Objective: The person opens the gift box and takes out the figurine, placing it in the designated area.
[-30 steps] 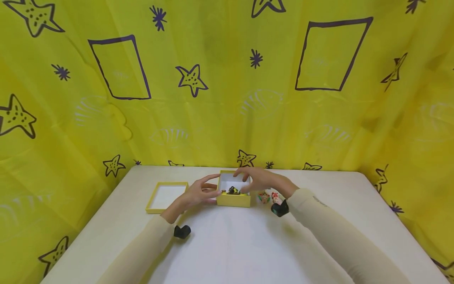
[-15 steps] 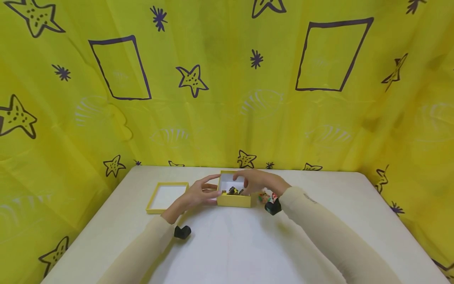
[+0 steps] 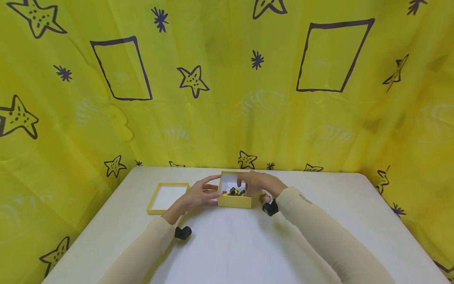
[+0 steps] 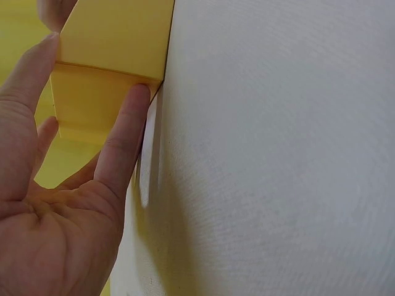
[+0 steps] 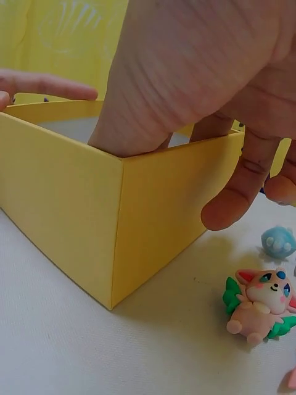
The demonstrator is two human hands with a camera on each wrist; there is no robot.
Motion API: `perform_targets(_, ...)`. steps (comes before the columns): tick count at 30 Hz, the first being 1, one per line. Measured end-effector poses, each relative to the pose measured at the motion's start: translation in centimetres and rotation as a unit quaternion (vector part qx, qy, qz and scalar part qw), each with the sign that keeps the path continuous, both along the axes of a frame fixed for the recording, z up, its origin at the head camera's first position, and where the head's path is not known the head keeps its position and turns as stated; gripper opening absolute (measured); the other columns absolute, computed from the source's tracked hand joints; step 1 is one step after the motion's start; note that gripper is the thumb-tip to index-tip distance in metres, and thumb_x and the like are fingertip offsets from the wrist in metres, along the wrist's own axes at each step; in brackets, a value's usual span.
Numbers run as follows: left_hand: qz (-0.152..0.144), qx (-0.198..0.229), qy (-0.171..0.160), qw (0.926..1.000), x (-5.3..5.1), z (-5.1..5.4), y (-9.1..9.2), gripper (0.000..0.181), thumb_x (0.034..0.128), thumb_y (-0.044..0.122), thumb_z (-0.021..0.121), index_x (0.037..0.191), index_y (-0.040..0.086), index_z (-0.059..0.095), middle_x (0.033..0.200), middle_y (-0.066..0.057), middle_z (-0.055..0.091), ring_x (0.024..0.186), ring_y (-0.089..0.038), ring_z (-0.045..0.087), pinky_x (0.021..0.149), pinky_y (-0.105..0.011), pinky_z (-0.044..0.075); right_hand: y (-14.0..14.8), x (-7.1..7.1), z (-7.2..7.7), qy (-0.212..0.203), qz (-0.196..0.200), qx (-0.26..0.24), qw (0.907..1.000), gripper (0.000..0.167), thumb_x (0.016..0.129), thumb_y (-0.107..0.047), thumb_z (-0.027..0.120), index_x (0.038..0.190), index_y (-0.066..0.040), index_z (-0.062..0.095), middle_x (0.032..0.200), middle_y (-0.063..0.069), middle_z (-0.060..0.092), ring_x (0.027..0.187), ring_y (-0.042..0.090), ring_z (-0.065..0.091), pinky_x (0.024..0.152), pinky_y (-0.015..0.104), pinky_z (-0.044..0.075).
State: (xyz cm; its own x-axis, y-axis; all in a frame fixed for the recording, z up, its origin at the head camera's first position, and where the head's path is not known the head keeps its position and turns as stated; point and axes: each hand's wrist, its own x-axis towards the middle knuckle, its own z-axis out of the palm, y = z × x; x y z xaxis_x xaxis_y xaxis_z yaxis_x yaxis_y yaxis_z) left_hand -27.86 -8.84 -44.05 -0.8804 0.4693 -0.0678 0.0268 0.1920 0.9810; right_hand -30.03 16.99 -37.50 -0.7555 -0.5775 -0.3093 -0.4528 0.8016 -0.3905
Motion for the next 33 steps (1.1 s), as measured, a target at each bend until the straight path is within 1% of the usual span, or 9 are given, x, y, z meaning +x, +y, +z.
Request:
perform_targets(4,-0.002,0.004,0.003,1.0000,-0.06,-0.07,-0.03,0.076,0.0937,0.016,0.078,0.159,0.019,0.040,0.143,-0.028,0.052,0.112,-0.030,0.069,0.086,-0.043,0.062,0.00,-0.20,-0.13,0.006,0.007,-0.002,1.0000,0.024,0.089,-0.005,0.078,0.111,-0.008,0.070,0.098,0.004,0.067,0.087,0.018,0.061,0.079,0.033,0.057)
perform_targets(9,0.000,0.001,0.003,1.0000,-0.08,-0.09,-0.04,0.076,0.0934,0.016,0.078,0.159,0.020,0.040,0.143,-0.028,0.052,0.112,-0.030,0.068,0.086,-0.043,0.062,0.07,-0.42,-0.39,0.020,0.018,-0.001,0.9996,0.018,0.088,-0.006,0.079,0.105,-0.008,0.073,0.095,0.002,0.067,0.085,0.016,0.061,0.079,0.033,0.058)
perform_targets(17,-0.003,-0.002,0.005,1.0000,-0.08,-0.06,-0.04,0.076,0.0937,0.017,0.078,0.159,0.021,0.040,0.143,-0.028,0.052,0.112,-0.029,0.069,0.087,-0.042,0.062,0.23,-0.70,-0.68,0.020,0.021,-0.007,0.9996,0.019,0.087,-0.006,0.079,0.105,-0.009,0.074,0.095,0.001,0.067,0.086,0.015,0.061,0.079,0.032,0.058)
perform_targets(24,0.002,-0.004,0.006,1.0000,0.07,0.13,-0.01,0.075,0.0935,0.018,0.078,0.159,0.021,0.041,0.142,-0.026,0.053,0.113,-0.030,0.068,0.086,-0.041,0.062,0.37,-0.78,-0.70,0.027,0.033,-0.015,0.9990,0.020,0.086,-0.005,0.080,0.106,-0.008,0.074,0.097,0.001,0.069,0.087,0.015,0.063,0.080,0.032,0.058)
perform_targets(30,0.002,-0.003,0.006,1.0000,0.14,0.25,0.04,0.076,0.0936,0.018,0.078,0.159,0.019,0.040,0.141,-0.027,0.054,0.114,-0.031,0.067,0.086,-0.042,0.062,0.29,-0.69,-0.75,0.034,0.027,-0.020,0.9989,0.024,0.085,-0.004,0.081,0.108,-0.007,0.073,0.098,0.003,0.069,0.089,0.017,0.064,0.081,0.034,0.059)
perform_targets(33,0.004,-0.008,0.006,0.9999,0.15,0.29,0.06,0.076,0.0933,0.019,0.079,0.159,0.019,0.040,0.141,-0.026,0.054,0.116,-0.032,0.067,0.086,-0.042,0.062,0.22,-0.61,-0.66,0.038,0.020,-0.019,0.9989,0.026,0.085,-0.005,0.081,0.109,-0.008,0.073,0.102,0.005,0.070,0.093,0.019,0.065,0.083,0.036,0.059)
